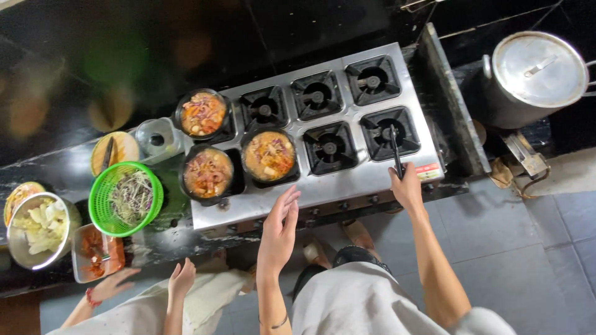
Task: The person cooks food in small pans on a gas stove, then transfers the cooked items to a tray. They add chopped herbs to the food, open a refrigerator to store various containers of ingredients, and finally wash a cloth at a sink.
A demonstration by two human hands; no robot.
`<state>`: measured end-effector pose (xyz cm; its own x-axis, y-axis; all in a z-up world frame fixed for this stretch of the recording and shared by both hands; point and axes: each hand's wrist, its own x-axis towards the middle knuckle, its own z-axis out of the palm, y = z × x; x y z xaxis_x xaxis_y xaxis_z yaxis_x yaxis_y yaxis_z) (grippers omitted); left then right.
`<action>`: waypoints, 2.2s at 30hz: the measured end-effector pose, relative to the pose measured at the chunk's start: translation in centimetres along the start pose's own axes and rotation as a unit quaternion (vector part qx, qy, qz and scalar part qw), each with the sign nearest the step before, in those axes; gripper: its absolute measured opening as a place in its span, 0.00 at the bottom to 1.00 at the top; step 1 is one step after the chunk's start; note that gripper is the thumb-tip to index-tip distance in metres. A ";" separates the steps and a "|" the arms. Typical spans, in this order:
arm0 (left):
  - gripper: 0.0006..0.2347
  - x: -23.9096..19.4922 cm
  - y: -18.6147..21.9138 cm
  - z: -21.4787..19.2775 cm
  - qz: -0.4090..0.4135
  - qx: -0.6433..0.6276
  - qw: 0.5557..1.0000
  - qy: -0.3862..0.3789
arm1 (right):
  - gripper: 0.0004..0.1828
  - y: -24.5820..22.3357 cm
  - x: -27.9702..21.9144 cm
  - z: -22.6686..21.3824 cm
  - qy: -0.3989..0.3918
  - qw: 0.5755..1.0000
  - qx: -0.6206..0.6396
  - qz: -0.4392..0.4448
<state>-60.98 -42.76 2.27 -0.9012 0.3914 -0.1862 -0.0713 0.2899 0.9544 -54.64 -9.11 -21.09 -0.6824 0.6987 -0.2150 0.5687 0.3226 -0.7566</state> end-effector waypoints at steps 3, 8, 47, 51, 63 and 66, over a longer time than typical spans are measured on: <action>0.20 -0.4 -1.8 -3.1 -0.001 -0.001 1.000 -0.008 | 0.19 -1.9 -4.2 1.4 -0.061 0.961 0.267 -0.042; 0.21 -0.8 -3.7 -7.7 -0.008 0.033 0.999 0.018 | 0.16 -8.2 -11.3 4.0 -0.239 0.908 0.330 0.095; 0.19 2.5 -31.6 -5.3 -0.212 -0.062 0.970 0.099 | 0.26 -10.4 -13.2 24.4 -0.302 0.940 -0.125 -0.095; 0.16 4.8 -47.1 1.6 -0.120 0.174 0.972 0.104 | 0.34 -13.0 -13.2 21.8 -0.318 0.942 0.028 0.108; 0.15 2.3 -33.3 3.5 -0.057 0.370 0.905 0.204 | 0.33 -15.1 -14.2 18.9 -0.298 0.950 0.003 0.096; 0.13 0.8 -33.4 1.9 -0.090 0.325 0.923 0.188 | 0.35 -14.1 -14.2 19.8 -0.297 0.950 0.039 0.090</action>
<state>-58.46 -50.45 -30.23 -0.9930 -0.0085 -0.1175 -0.0725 0.8307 0.5520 -62.02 -36.23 -19.57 -0.7286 0.2471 -0.6389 0.6815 0.1674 -0.7124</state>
